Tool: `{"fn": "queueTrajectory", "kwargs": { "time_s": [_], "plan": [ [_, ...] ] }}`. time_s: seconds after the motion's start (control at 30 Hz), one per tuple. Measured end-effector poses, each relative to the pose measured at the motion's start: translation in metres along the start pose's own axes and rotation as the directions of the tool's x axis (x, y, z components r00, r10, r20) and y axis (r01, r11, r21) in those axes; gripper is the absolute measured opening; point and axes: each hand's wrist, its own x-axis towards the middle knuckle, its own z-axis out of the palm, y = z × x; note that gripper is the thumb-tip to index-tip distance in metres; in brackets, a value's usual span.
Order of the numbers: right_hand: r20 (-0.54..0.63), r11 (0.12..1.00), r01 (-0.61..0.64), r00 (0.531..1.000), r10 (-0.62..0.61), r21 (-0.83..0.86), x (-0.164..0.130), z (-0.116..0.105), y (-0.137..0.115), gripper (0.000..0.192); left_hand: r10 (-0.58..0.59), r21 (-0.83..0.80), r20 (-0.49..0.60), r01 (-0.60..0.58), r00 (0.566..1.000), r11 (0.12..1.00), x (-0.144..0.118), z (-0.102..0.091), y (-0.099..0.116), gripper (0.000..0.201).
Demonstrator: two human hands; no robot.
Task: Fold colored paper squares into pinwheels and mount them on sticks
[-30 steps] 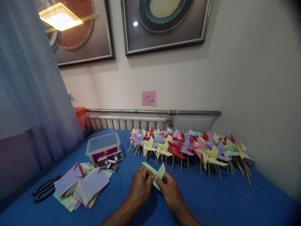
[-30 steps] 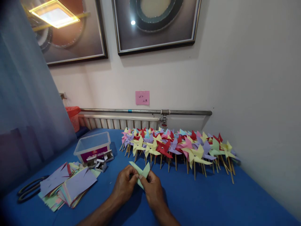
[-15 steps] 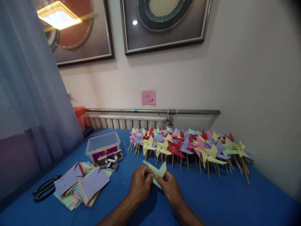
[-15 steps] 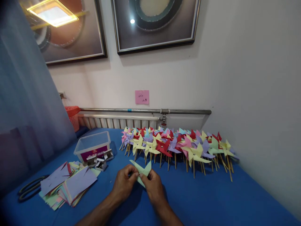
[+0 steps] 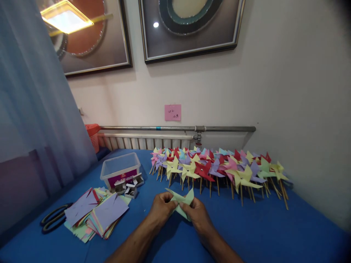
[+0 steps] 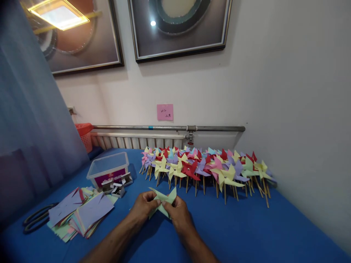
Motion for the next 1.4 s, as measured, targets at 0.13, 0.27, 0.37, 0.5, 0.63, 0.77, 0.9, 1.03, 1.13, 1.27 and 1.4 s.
{"fn": "queueTrajectory", "kwargs": {
  "time_s": [0.13,0.27,0.37,0.5,0.63,0.77,0.9,1.03,1.13,1.27,1.4],
  "plan": [
    [0.011,1.0,-0.016,1.0,0.016,0.003,0.0,-0.001,0.001,0.041,-0.004,-0.065,0.032,0.006,0.999,0.998,-0.002,0.001,0.005,0.032],
    [0.053,1.0,-0.014,0.998,0.013,0.012,-0.002,0.001,-0.006,0.045,-0.024,-0.065,0.032,0.026,0.999,0.998,-0.003,0.002,0.008,0.031],
    [0.057,1.0,-0.018,0.998,0.018,0.008,-0.005,0.003,-0.011,0.045,-0.017,-0.049,0.044,0.019,0.999,0.999,-0.002,0.0,0.005,0.033],
    [0.028,0.999,-0.036,0.999,0.037,-0.017,-0.006,0.003,-0.012,0.043,-0.009,-0.046,0.058,0.011,0.998,0.999,0.003,-0.001,-0.002,0.035],
    [-0.008,0.998,-0.034,0.999,0.034,-0.061,-0.006,0.004,-0.012,0.041,0.056,-0.037,0.032,-0.054,0.998,0.998,0.005,-0.001,-0.006,0.03],
    [-0.03,0.997,-0.023,0.999,0.021,-0.069,-0.008,0.005,-0.015,0.038,0.087,-0.032,0.031,-0.086,0.996,0.996,0.004,-0.001,-0.006,0.026],
    [-0.046,0.999,-0.005,0.999,0.004,-0.041,-0.008,0.007,-0.016,0.035,0.078,-0.035,0.038,-0.076,0.996,0.996,0.005,-0.002,-0.006,0.031],
    [-0.034,0.999,-0.035,0.999,0.035,-0.005,-0.005,0.008,-0.013,0.034,0.054,-0.046,-0.021,-0.055,0.998,0.997,0.009,-0.003,-0.009,0.041],
    [-0.079,0.996,-0.075,0.994,0.078,0.042,0.001,0.012,-0.013,0.038,0.038,-0.051,-0.077,-0.042,0.996,0.998,0.01,-0.007,-0.01,0.044],
    [-0.108,0.982,-0.078,0.989,0.097,0.171,0.007,0.024,-0.009,0.044,0.149,0.005,-0.232,-0.152,0.961,0.988,0.013,-0.029,-0.003,0.038],
    [-0.062,0.995,-0.037,0.997,0.043,0.087,0.007,0.028,0.007,0.044,0.375,0.301,-0.336,-0.279,0.864,0.912,0.021,-0.087,0.034,0.029]
  ]
}}
